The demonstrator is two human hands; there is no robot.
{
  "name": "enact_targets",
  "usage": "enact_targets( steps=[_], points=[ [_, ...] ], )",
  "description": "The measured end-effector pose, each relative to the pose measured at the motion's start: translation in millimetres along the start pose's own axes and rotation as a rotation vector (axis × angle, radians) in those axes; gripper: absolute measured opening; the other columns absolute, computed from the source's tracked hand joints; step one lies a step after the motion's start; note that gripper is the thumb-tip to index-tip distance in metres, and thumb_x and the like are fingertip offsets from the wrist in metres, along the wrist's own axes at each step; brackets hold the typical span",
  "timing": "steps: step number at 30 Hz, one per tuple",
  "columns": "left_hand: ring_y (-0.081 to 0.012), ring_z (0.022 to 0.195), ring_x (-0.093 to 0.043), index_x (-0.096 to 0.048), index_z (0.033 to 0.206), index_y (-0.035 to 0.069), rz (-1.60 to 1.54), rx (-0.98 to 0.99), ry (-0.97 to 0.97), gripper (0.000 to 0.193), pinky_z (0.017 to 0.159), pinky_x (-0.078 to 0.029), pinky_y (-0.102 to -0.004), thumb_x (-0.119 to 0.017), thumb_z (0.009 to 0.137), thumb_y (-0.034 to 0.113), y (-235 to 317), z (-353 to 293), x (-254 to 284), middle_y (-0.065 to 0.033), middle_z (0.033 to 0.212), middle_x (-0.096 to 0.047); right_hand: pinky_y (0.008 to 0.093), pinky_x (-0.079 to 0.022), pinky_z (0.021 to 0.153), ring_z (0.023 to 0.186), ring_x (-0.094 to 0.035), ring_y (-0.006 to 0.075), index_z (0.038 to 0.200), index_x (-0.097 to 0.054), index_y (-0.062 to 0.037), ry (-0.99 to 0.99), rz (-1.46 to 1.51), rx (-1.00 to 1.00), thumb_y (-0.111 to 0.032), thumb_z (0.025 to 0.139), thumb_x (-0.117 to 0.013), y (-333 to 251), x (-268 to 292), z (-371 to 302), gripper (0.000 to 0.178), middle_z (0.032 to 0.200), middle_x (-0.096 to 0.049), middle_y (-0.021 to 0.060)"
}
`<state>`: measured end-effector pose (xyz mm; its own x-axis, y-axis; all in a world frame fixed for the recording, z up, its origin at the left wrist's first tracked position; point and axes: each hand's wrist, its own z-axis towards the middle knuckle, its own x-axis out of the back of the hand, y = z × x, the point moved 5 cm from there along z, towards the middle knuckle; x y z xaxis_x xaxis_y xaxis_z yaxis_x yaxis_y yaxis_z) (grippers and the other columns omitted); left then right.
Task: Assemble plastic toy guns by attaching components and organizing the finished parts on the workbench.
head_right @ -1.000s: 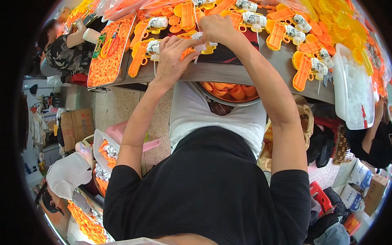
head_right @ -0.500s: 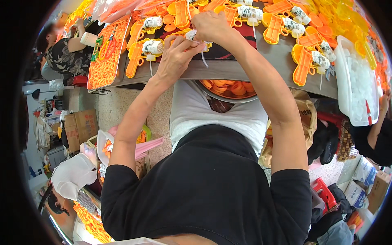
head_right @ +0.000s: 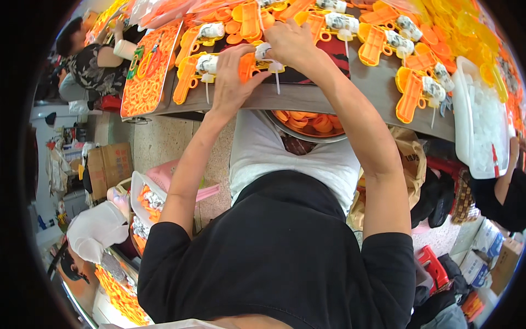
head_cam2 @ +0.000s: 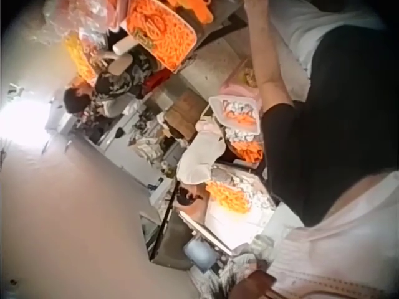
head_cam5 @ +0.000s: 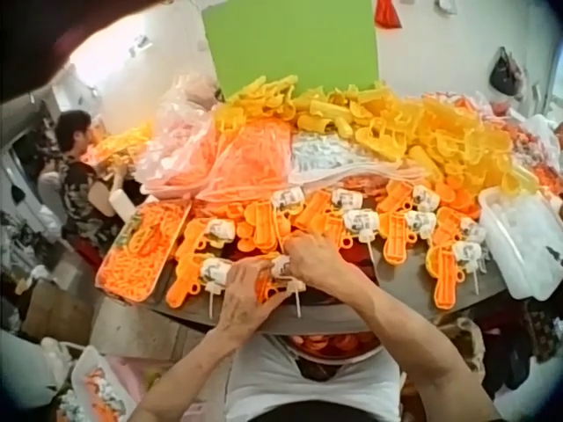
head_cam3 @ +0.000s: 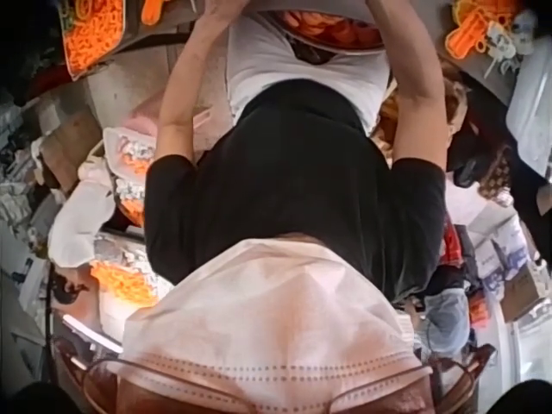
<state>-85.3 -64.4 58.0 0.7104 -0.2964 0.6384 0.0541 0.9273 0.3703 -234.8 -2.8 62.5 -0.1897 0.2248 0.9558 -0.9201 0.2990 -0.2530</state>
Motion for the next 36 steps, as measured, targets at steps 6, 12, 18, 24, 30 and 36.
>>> enact_targets(
  steps=[6,12,18,24,30,36],
  points=[
    [-0.0358,0.116,-0.049,-0.053,0.119,0.005,-0.029,0.063,-0.086,0.054,0.100,-0.043,-0.0433,-0.081,0.074,0.011,-11,-9,-11,-0.0139,0.120,-0.057,0.0446,-0.037,0.095,0.109,-0.057,0.0303,0.103,-0.065,-0.0086,0.406,0.168,0.040,-0.038,0.082,-0.075,-8,4,-27,0.037,0.112,-0.063,0.0085],
    [-0.0351,0.115,-0.049,-0.053,0.117,0.006,-0.015,0.031,-0.071,0.052,0.100,-0.041,-0.0427,-0.081,0.074,0.011,-9,-8,-12,-0.0130,0.116,-0.056,0.0419,-0.036,0.091,0.098,-0.053,0.0252,0.088,-0.066,-0.0095,0.477,0.062,-0.128,-0.029,0.075,-0.082,-40,-12,-101,0.028,0.102,-0.057,0.0042],
    [-0.0340,0.115,-0.048,-0.053,0.117,0.007,-0.013,0.034,-0.061,0.051,0.100,-0.042,-0.0433,-0.081,0.075,0.011,-6,-7,-13,-0.0108,0.116,-0.055,0.0419,-0.035,0.092,0.099,-0.053,0.0240,0.084,-0.066,-0.0075,0.552,0.131,-0.150,-0.014,0.076,-0.077,-44,-29,-105,0.015,0.100,-0.058,0.0033],
    [-0.0336,0.115,-0.047,-0.056,0.114,0.007,0.013,0.043,-0.088,0.045,0.099,-0.043,-0.0424,-0.080,0.077,0.013,-7,-9,-12,-0.0097,0.117,-0.054,0.0418,-0.036,0.092,0.098,-0.053,0.0247,0.084,-0.065,-0.0072,0.496,0.183,-0.124,-0.013,0.077,-0.077,-50,-31,-110,0.015,0.100,-0.058,0.0033],
    [-0.0330,0.114,-0.048,-0.058,0.114,0.007,0.143,-0.054,-0.098,0.042,0.099,-0.043,-0.0418,-0.080,0.078,0.013,-2,-12,-12,-0.0104,0.117,-0.054,0.0410,-0.036,0.093,0.101,-0.053,0.0244,0.091,-0.068,-0.0071,0.484,0.240,-0.081,-0.017,0.081,-0.077,-54,-25,-115,0.017,0.102,-0.059,0.0040],
    [-0.0326,0.115,-0.047,-0.061,0.114,0.009,0.113,-0.007,-0.101,0.040,0.100,-0.043,-0.0412,-0.079,0.079,0.014,-3,-9,-13,-0.0099,0.118,-0.054,0.0384,-0.039,0.092,0.100,-0.058,0.0252,0.094,-0.070,-0.0060,0.489,0.310,-0.197,-0.014,0.087,-0.073,-17,-4,-153,0.011,0.101,-0.065,0.0067]
  ],
)
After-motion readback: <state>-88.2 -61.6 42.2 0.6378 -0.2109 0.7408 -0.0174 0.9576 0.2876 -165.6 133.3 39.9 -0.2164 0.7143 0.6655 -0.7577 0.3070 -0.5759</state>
